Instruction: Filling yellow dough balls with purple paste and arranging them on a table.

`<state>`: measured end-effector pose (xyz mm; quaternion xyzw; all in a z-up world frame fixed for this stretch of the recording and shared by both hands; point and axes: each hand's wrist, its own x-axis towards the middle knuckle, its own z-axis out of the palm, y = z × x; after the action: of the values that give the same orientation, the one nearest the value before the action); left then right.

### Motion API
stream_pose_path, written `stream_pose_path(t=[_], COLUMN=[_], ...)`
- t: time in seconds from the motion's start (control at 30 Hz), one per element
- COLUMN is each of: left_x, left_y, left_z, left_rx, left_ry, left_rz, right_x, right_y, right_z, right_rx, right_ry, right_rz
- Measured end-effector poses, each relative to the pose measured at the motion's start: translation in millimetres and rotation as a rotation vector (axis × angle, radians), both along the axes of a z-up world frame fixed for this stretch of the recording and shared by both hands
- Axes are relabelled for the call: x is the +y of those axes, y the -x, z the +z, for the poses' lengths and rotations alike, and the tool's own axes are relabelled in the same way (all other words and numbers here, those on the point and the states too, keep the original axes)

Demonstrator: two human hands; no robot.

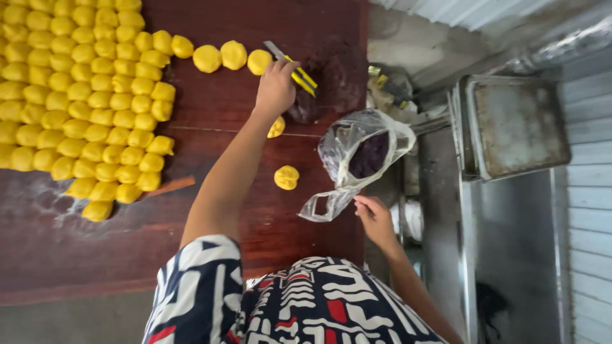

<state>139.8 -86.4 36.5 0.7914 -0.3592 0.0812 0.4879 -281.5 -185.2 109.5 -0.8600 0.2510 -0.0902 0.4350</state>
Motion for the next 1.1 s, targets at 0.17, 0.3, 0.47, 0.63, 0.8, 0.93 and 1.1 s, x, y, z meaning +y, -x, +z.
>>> stream_pose_path(t=[0.17,0.3,0.47,0.63,0.8,0.93,1.1], left_x=[-20,19,99,137,122,120,118], left_y=[36,125,193,236,218,218,218], left_z=[53,66,30,-41,-9,-14,-14], left_rx=[0.060,0.166,0.236,0.230,0.073,0.023,0.016], left_ry=[0.041,0.525,0.400,0.219,-0.185,-0.339,-0.342], left_rz=[0.135,0.268,0.454,0.772,0.806,0.812,0.827], right_x=[-13,-46,-117,-187,-208,-202,-210], right_y=[-43,-113,-248,-367,-401,-393,-384], right_z=[28,44,37,4,-12,-12,-12], right_rx=[-0.190,-0.192,-0.141,0.288,0.361,0.232,-0.008], right_ry=[0.457,0.393,0.598,0.381,0.446,0.490,0.659], right_rz=[0.140,0.001,0.184,0.192,0.245,0.249,0.310])
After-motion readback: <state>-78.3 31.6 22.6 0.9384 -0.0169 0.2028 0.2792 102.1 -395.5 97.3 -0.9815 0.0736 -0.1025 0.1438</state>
